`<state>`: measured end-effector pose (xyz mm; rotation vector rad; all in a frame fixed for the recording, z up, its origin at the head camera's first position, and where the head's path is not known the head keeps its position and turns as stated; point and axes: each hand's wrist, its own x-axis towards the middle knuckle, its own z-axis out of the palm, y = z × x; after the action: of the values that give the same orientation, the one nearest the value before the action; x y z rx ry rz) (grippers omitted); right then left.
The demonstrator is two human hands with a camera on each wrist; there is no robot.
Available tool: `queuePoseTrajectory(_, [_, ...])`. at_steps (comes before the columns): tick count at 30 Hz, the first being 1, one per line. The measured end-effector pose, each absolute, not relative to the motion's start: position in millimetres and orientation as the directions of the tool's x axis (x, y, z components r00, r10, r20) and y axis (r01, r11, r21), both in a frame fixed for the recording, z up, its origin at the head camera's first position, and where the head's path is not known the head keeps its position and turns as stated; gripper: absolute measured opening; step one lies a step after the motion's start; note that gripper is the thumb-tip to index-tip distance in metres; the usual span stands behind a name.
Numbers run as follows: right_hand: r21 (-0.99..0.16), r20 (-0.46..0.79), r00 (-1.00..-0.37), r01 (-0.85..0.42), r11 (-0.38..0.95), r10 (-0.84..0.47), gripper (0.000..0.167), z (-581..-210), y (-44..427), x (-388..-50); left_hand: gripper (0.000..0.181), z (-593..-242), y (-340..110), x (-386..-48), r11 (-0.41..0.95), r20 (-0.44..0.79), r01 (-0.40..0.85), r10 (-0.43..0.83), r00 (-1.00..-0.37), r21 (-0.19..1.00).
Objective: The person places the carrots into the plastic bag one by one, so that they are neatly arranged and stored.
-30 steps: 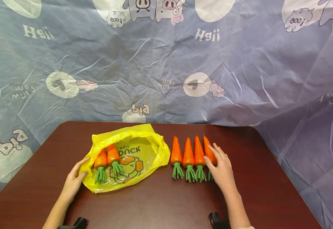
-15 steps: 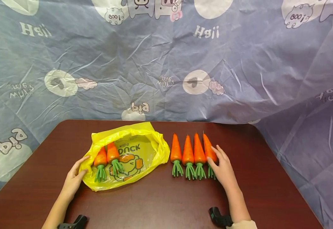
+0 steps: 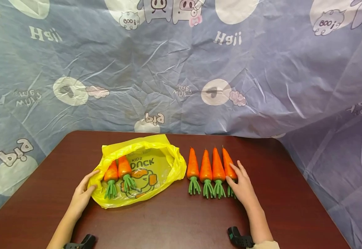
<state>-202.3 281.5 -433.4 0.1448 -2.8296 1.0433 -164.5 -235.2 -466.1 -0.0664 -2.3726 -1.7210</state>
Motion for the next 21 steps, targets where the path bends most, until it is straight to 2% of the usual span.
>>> queuePoseTrajectory(5, [-0.628, 0.091, -0.995, -0.094, 0.773, -0.047, 0.06, -432.3, 281.4, -202.3, 0.046, -466.3, -236.0, -164.3, 0.314, 0.189, 0.155, -0.081, -0.979, 0.937])
queuePoseTrajectory(21, [-0.554, 0.119, -0.991, -0.02, 0.832, 0.055, 0.058, -415.5, 284.8, -188.6, 0.045, -467.6, -236.5, -166.0, 0.295, 0.211, 0.178, -0.087, -0.974, 0.939])
